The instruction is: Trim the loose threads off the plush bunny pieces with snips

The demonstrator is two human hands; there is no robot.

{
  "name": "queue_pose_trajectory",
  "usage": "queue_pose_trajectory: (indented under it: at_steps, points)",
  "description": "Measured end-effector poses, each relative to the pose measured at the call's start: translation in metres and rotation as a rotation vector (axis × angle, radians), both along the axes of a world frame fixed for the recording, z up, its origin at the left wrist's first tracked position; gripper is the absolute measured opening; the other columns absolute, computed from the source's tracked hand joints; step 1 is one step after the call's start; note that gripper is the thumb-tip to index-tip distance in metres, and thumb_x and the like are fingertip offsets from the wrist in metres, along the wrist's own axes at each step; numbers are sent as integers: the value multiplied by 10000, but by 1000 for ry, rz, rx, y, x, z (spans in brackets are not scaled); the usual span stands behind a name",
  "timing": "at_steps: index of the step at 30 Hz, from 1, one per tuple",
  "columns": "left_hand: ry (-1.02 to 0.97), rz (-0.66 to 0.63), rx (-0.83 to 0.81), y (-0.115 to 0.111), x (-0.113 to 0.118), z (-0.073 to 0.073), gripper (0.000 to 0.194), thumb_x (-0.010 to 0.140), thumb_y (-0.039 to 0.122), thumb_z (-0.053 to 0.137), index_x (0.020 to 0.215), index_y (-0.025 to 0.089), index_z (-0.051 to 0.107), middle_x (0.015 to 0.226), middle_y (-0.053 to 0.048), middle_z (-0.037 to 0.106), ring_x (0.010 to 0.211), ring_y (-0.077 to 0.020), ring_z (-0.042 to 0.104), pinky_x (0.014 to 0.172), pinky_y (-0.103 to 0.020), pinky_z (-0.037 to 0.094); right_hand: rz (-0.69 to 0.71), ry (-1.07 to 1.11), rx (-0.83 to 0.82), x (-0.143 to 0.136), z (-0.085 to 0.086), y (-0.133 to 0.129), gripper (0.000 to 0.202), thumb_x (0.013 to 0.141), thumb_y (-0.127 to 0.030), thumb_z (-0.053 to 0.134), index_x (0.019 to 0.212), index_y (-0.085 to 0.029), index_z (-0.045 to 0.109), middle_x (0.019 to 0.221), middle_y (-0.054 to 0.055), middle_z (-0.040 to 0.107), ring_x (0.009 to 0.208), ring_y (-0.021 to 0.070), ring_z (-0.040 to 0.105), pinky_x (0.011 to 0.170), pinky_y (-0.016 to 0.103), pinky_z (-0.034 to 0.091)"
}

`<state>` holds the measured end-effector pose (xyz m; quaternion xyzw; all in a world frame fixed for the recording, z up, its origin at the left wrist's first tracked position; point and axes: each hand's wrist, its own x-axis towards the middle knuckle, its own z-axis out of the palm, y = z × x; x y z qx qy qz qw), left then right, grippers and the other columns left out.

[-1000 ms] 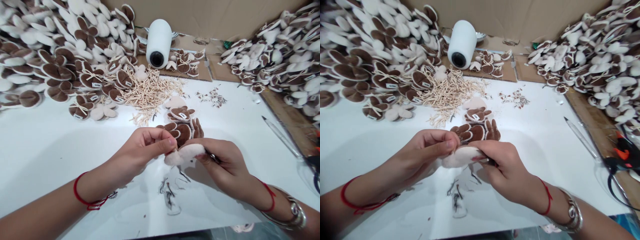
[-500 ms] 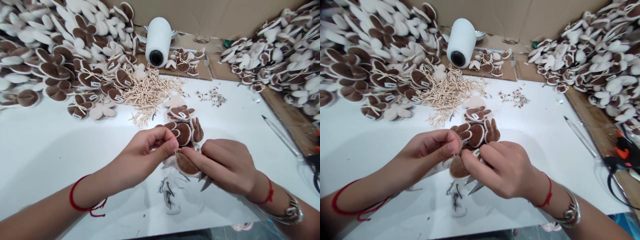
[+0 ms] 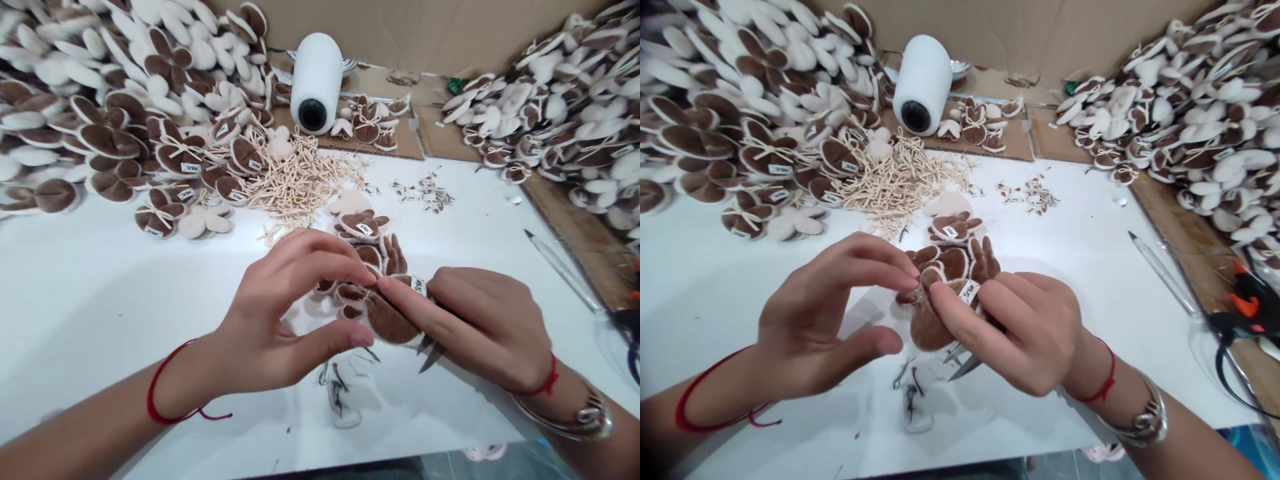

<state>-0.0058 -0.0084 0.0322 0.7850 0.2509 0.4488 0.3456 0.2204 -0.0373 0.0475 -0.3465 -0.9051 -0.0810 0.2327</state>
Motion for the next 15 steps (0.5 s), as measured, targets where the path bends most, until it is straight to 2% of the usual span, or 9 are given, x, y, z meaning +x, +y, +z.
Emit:
queue_pose_trajectory:
  at_steps: [5, 10, 15]
  points:
    - [121, 75, 176, 0, 1, 2, 149, 824, 134, 713, 939, 216, 665, 898, -39, 679, 840, -168, 619, 771, -323, 522, -28, 11, -1, -2, 3, -3, 325, 1016, -170, 351, 1143, -161, 651, 521, -23, 398, 464, 147, 360, 456, 323, 264]
    - [160, 177, 239, -3, 2, 5, 164, 803, 69, 690, 881, 210, 654, 823, -33, 672, 764, -166, 606, 708, -345, 499, 50, 10, 46, 3, -5, 1, 309, 1009, -146, 376, 1177, -120, 633, 534, -30, 390, 475, 139, 347, 444, 316, 237]
    - [249, 186, 324, -6, 1, 5, 163, 794, 64, 645, 869, 199, 590, 830, -42, 647, 745, -174, 584, 670, -344, 481, 141, -11, 39, 0, -10, 2, 288, 968, -78, 430, 1186, -17, 607, 558, -11, 452, 517, 144, 365, 452, 309, 263]
